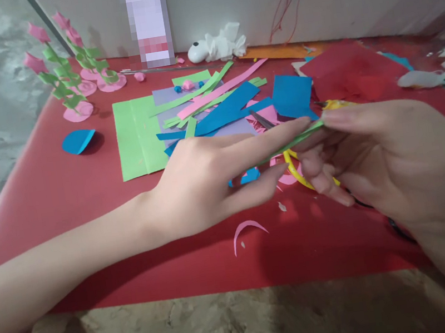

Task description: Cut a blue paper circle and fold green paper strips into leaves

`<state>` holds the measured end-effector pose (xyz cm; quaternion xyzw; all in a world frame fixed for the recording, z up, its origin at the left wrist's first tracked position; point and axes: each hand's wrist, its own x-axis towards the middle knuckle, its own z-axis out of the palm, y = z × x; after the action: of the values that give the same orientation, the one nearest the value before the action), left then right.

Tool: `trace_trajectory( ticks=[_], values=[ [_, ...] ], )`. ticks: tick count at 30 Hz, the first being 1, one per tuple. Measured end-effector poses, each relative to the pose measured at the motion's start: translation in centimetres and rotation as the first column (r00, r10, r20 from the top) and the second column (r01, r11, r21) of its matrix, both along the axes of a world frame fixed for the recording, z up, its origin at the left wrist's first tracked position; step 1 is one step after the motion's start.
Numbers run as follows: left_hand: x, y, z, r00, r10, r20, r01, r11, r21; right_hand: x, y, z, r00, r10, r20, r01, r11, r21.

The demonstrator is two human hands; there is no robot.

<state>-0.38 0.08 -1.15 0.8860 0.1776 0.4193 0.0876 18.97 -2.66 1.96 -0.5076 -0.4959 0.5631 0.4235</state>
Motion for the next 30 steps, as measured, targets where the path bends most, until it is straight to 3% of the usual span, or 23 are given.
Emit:
trace_trajectory(
  ticks=[4, 10, 14, 20, 26, 30],
  values=[
    [0.3, -0.8, 0.7, 0.997, -0.008, 0.077, 0.029, 0.962, -0.271, -0.1, -0.1, 0.2, 0.999, -0.039, 0.031, 0.038, 0.999, 0.031],
    [0.5, -1.4, 1.4, 0.975, -0.052, 0.214, 0.15, 0.869, -0.471, -1.2, -1.1, 0.3, 0.998, -0.061, 0.017, 0.058, 0.993, 0.107],
    [0.6, -1.6, 1.4, 0.963, -0.114, 0.243, 0.22, 0.855, -0.469, -1.3, -1.4, -0.4, 0.999, -0.01, -0.041, 0.014, 0.995, 0.1],
    [0.2, -1.9, 1.2, 0.984, -0.086, 0.154, 0.154, 0.845, -0.512, -1.4, -1.7, -0.7, 0.999, -0.011, -0.051, 0.017, 0.994, 0.111],
    [0.1, -1.7, 1.2, 0.984, -0.104, 0.143, 0.168, 0.809, -0.564, -1.3, -1.8, -0.7, 0.999, -0.035, 0.001, 0.035, 0.989, 0.144],
    [0.5, -1.7, 1.2, 0.982, -0.129, 0.136, 0.181, 0.842, -0.508, -1.4, -1.8, -1.1, 0.997, -0.069, -0.031, 0.073, 0.986, 0.151]
  ],
)
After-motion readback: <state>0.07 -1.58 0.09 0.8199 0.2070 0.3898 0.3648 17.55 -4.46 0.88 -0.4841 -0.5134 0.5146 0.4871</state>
